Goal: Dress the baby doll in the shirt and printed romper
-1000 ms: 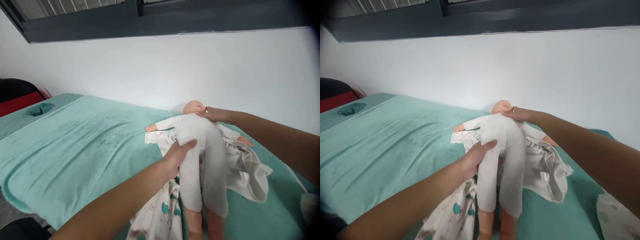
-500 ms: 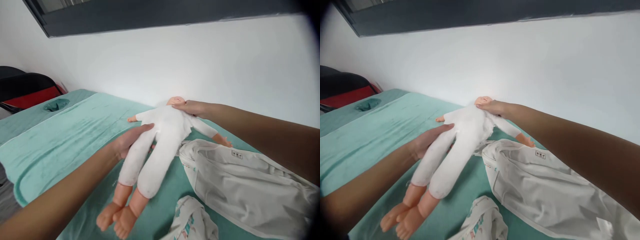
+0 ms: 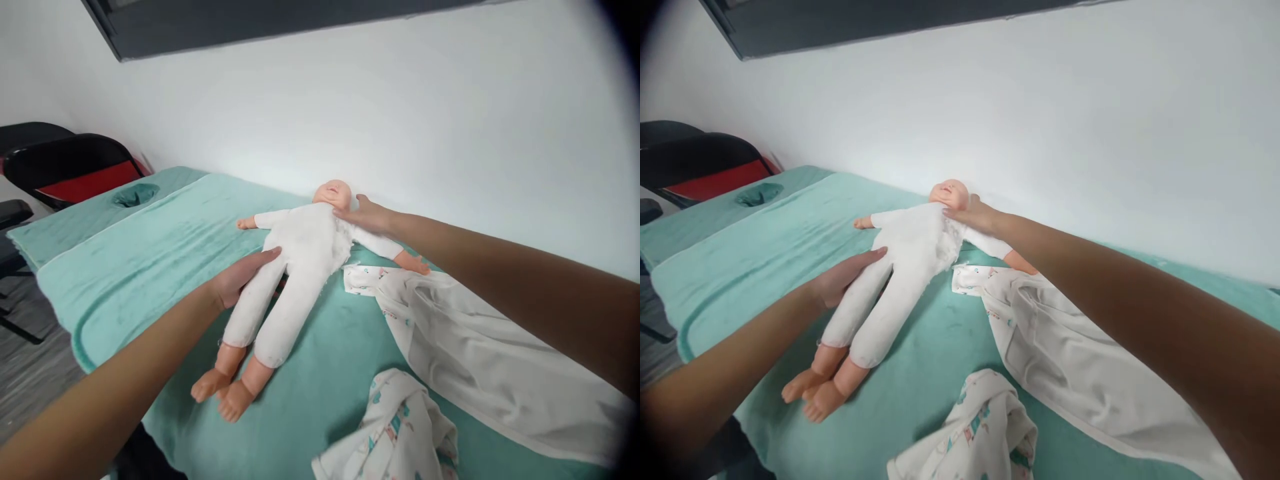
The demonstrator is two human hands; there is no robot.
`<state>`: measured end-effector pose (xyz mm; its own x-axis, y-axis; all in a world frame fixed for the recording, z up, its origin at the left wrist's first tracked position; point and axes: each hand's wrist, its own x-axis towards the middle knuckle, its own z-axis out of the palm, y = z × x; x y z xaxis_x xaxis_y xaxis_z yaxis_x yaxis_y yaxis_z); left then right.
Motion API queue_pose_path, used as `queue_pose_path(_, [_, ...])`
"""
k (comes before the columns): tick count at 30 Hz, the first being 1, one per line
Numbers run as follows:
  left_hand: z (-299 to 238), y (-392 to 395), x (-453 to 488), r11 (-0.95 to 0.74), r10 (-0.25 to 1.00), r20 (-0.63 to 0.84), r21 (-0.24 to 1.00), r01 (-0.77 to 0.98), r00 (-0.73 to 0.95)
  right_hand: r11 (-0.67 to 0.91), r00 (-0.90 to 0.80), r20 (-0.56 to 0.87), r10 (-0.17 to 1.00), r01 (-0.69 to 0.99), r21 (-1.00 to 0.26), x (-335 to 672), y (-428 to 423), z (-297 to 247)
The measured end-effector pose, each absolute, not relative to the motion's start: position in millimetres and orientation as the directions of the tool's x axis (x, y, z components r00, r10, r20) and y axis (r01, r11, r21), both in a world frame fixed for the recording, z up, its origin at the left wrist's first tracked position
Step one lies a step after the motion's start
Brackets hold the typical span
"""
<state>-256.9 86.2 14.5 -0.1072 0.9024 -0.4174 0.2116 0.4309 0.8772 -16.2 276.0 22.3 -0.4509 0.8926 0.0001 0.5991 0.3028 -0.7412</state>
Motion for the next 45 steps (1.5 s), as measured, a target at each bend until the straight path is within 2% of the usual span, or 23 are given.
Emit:
queue_pose_path(1, [16.5,84.0,-254.7,0.37,0.924,-0.307,0.867,0.333,-0.226,0.254,-0.406,-0.052,0.912,0.661,-0.706,0.9,273.1,19.4])
queue_pose_path(3, [24.2,75.0,-244.0,0.234,0.909,0.046,0.766,0.599,-0.415,0.183,-0.334,-0.132,0.933,0.758,-0.626,45.0,266.2,10.9])
queue_pose_path(4, [28.8,67.5,-234.5,0.172,0.88,0.209,0.697,0.696,-0.427,0.183,-0.332,-0.162,0.929,0.795,-0.578,70.7,261.4,5.8])
queue_pose_path(5, [33.0,57.8,-222.3,0.111,0.872,0.302,0.646,0.756,-0.385,0.188,-0.325,-0.188,0.927,0.834,-0.519,98.0,255.4,0.6])
queue_pose_path(6, [36.1,46.4,-207.6,0.046,0.897,0.319,0.62,0.783,-0.305,0.198,-0.308,-0.196,0.931,0.877,-0.438,125.8,247.8,-4.2])
queue_pose_path(7, [37.7,33.8,-191.2,-0.014,0.947,0.26,0.622,0.783,-0.19,0.191,-0.275,-0.195,0.942,0.912,-0.362,153.0,238.7,-7.9])
queue_pose_path(9, [35.7,8.5,-156.6,-0.119,0.992,0.035,0.625,0.771,0.125,0.213,-0.272,-0.239,0.932,0.946,-0.246,201.4,216.8,-10.9])
queue_pose_path(11, [29.5,-11.7,-124.6,-0.215,0.918,-0.154,0.584,0.783,0.366,0.256,-0.294,-0.278,0.915,0.952,-0.165,235.6,191.7,-6.8])
queue_pose_path(13, [25.4,-23.4,-98.0,-0.308,0.839,-0.233,0.541,0.783,0.491,0.285,-0.297,-0.27,0.916,0.955,-0.081,252.7,164.7,5.2])
queue_pose_path(15, [28.3,-27.8,-74.7,-0.428,0.801,-0.176,0.5,0.753,0.572,0.294,-0.292,-0.197,0.936,0.955,-0.02,254.9,135.6,24.8])
queue_pose_path(17, [38.9,-28.8,-51.4,-0.573,0.782,0.01,0.406,0.712,0.624,0.335,-0.337,-0.077,0.938,0.941,-0.035,248.3,103.0,50.5])
queue_pose_path(20, [60.2,-29.6,-14.5,-0.722,0.688,0.302,0.187,0.666,0.66,0.518,-0.508,0.103,0.855,0.847,-0.12,237.7,47.0,92.0])
queue_pose_path(22, [72.8,-30.2,8.7,-0.776,0.609,0.361,0.085,0.625,0.706,0.593,-0.569,0.177,0.803,0.791,-0.148,237.6,7.9,115.8])
queue_pose_path(25, [87.4,-32.0,37.2,-0.803,0.543,0.416,0.001,0.596,0.73,0.608,-0.573,0.211,0.792,0.774,-0.178,251.7,-44.0,141.2])
queue_pose_path(29, [103.5,-41.7,68.4,-0.852,0.468,0.511,0.043,0.522,0.721,0.619,-0.587,0.198,0.785,0.753,-0.222,285.3,-87.5,161.4])
queue_pose_path(32, [113.7,-53.5,90.1,-0.899,0.438,0.397,0.186,0.396,0.807,0.593,-0.566,0.182,0.804,0.738,-0.323,308.0,-103.2,170.6])
queue_pose_path(35, [119.1,-63.9,105.1,-0.855,0.494,0.32,0.348,0.384,0.809,0.506,-0.517,0.117,0.848,0.724,-0.468,324.5,-112.6,175.5])
queue_pose_path(37, [120.4,-68.1,108.5,-0.82,0.56,0.367,0.373,0.434,0.742,0.44,-0.468,0.08,0.88,0.74,-0.508,332.4,-116.9,177.1])
queue_pose_path(42, [124.2,-70.9,101.5,-0.632,0.749,0.493,0.334,0.699,0.442,0.272,-0.301,0.021,0.953,0.829,-0.489,336.6,-119.3,176.5])
queue_pose_path(45, [126.9,-74.3,99.7,-0.557,0.766,0.606,0.458,0.693,0.214,0.202,-0.261,-0.033,0.965,0.814,-0.544,322.8,-114.6,169.0])
